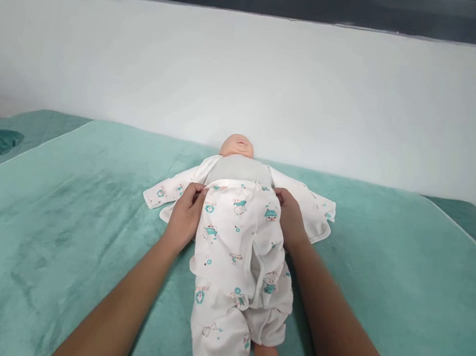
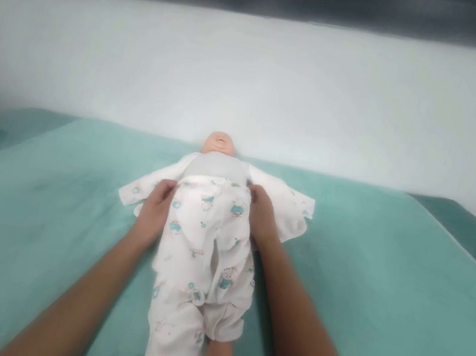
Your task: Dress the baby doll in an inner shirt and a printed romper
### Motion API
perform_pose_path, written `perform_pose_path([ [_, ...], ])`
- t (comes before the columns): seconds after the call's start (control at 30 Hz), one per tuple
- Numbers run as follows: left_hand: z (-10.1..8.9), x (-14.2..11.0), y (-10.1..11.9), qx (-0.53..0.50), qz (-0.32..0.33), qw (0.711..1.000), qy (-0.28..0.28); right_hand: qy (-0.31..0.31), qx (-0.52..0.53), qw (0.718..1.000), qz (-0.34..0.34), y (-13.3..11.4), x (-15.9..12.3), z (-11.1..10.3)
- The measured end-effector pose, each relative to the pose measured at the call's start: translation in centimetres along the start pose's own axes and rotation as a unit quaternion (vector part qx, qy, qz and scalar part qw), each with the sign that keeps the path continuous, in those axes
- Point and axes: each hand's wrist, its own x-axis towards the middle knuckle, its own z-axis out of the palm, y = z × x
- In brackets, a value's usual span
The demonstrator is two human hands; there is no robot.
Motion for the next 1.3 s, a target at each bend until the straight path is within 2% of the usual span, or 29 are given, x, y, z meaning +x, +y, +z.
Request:
perform_pose_path([
  [0.13, 0.3, 0.5, 0.1, 0.037, -0.012, 0.999, 0.032, 0.042, 0.078, 0.995, -0.036, -0.1, 0.2, 0.1],
  [0.23, 0.1, 1.0, 0.1, 0.033, -0.002, 0.999, 0.021, 0.006, 0.103, 0.994, -0.02, -0.7, 0.2, -0.3],
  [0.3, -0.2, 1.4, 0.5, 0.031, 0.039, 0.999, 0.01, -0.024, 0.112, 0.993, -0.016, -1.3, 0.2, -0.8],
  [0.37, -0.8, 1.9, 1.5, 0.055, 0.09, 0.994, -0.031, -0.062, 0.115, 0.991, -0.035, -1.9, 0.3, -1.2],
  [0.4, -1.1, 2.3, 2.2, 0.08, 0.108, 0.988, -0.069, -0.086, 0.113, 0.989, -0.045, -2.1, 0.4, -1.4],
  [0.53, -2.1, 3.6, 5.4, 0.209, 0.101, 0.946, -0.227, -0.171, 0.071, 0.981, -0.06, -2.3, 1.0, -2.3],
  [0.6, -2.3, 4.1, 6.4, 0.242, 0.109, 0.928, -0.262, -0.174, 0.034, 0.981, -0.076, -2.0, 1.3, -2.6],
  [0.67, -2.3, 4.5, 6.7, 0.259, 0.145, 0.915, -0.273, -0.182, 0.01, 0.98, -0.086, -1.8, 1.5, -2.7],
  [0.73, -2.2, 5.0, 6.3, 0.277, 0.173, 0.907, -0.266, -0.192, -0.003, 0.978, -0.087, -1.7, 1.6, -2.5],
  [0.8, -1.8, 5.7, 5.6, 0.29, 0.171, 0.911, -0.237, -0.183, -0.034, 0.978, -0.096, -2.0, 2.0, -2.1],
  [0.87, -1.2, 6.5, 4.7, 0.29, 0.153, 0.926, -0.186, -0.143, -0.103, 0.979, -0.106, -2.6, 2.7, -1.5],
  [0.97, 0.1, 7.7, 3.3, 0.275, 0.13, 0.949, -0.085, -0.078, -0.22, 0.965, -0.118, -3.5, 4.8, -0.3],
  [1.03, 0.9, 8.3, 2.4, 0.265, 0.117, 0.957, -0.031, -0.057, -0.251, 0.958, -0.125, -3.7, 6.5, 0.7],
  [1.17, 1.5, 8.0, 1.6, 0.302, 0.088, 0.949, -0.002, -0.027, -0.199, 0.976, -0.09, -2.6, 8.5, 2.4],
  [1.3, 0.8, 6.5, 1.9, 0.324, 0.066, 0.944, -0.003, 0.005, -0.132, 0.988, -0.077, -1.3, 8.2, 2.5],
])
